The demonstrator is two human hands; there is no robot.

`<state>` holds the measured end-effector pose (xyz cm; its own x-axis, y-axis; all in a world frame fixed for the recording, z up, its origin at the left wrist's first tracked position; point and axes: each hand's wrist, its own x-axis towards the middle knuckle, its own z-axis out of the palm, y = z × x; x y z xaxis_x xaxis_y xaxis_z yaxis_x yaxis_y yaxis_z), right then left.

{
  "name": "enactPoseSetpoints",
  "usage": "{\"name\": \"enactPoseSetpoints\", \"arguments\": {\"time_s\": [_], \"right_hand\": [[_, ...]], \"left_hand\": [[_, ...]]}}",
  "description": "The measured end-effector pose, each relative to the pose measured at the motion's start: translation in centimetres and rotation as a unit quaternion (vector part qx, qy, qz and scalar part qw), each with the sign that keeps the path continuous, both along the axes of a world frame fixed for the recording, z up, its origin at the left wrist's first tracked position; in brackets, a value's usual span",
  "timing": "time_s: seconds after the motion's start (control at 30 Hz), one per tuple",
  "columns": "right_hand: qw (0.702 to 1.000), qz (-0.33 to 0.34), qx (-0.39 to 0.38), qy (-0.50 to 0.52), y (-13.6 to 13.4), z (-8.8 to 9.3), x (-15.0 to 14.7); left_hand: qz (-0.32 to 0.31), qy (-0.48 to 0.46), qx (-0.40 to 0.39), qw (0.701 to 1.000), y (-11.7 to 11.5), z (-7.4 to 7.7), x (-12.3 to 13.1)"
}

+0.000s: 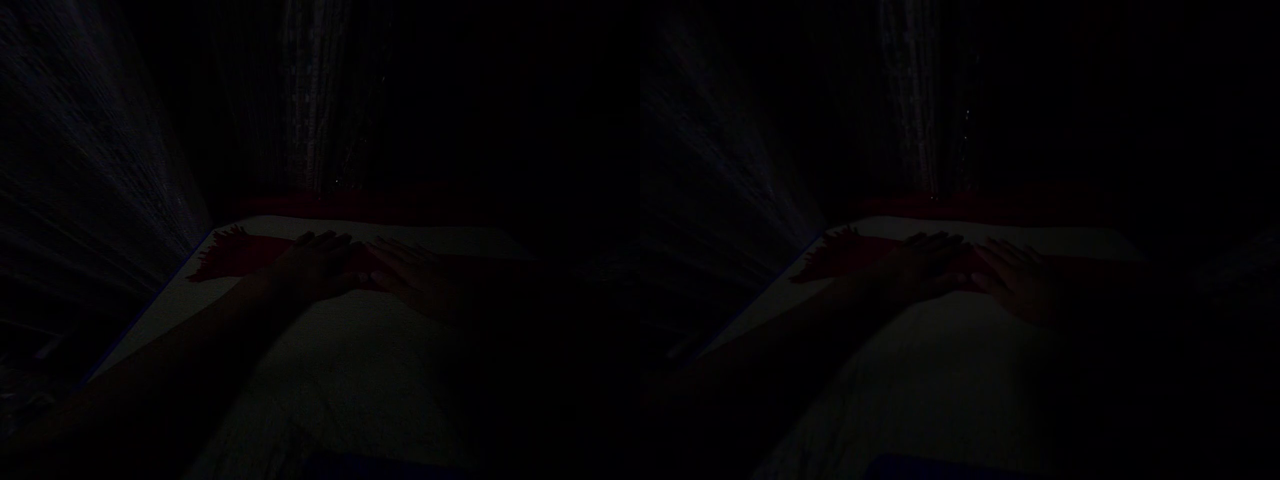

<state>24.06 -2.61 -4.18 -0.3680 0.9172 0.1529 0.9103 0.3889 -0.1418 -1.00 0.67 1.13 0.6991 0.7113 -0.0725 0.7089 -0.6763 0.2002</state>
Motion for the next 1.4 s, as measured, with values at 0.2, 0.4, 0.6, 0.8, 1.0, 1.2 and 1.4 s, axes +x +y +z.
{"name": "enactPoseSetpoints", "arguments": {"time_s": [0.2,0.4,0.6,0.8,1.0,1.2,1.4], "right_hand": [[1.000,0.001,0.010,0.017,-0.01,-0.10,0.04],[1.000,-0.003,0.014,0.007,-0.15,-0.04,-0.11],[1.000,0.005,0.017,0.001,-0.02,-0.20,0.01],[1.000,-0.001,0.009,0.004,-0.04,-0.07,0.02],[1.000,0.001,0.022,-0.011,-0.28,-0.32,0.05],[0.998,0.000,0.052,0.026,-0.40,0.54,-0.48],[0.999,-0.001,0.038,0.006,-0.22,0.36,-0.45]], "left_hand": [[-0.001,-0.001,0.008,1.000,0.11,-0.30,0.01],[-0.003,-0.002,0.013,1.000,0.06,-0.28,0.06],[0.000,-0.004,0.002,1.000,0.06,-0.18,0.02],[-0.005,-0.005,-0.002,1.000,0.16,-0.12,0.05],[0.003,0.000,-0.007,1.000,0.04,0.09,0.15],[0.007,0.009,0.000,1.000,-0.08,0.04,0.33],[0.006,0.010,0.010,1.000,0.11,-0.25,0.21]]}}
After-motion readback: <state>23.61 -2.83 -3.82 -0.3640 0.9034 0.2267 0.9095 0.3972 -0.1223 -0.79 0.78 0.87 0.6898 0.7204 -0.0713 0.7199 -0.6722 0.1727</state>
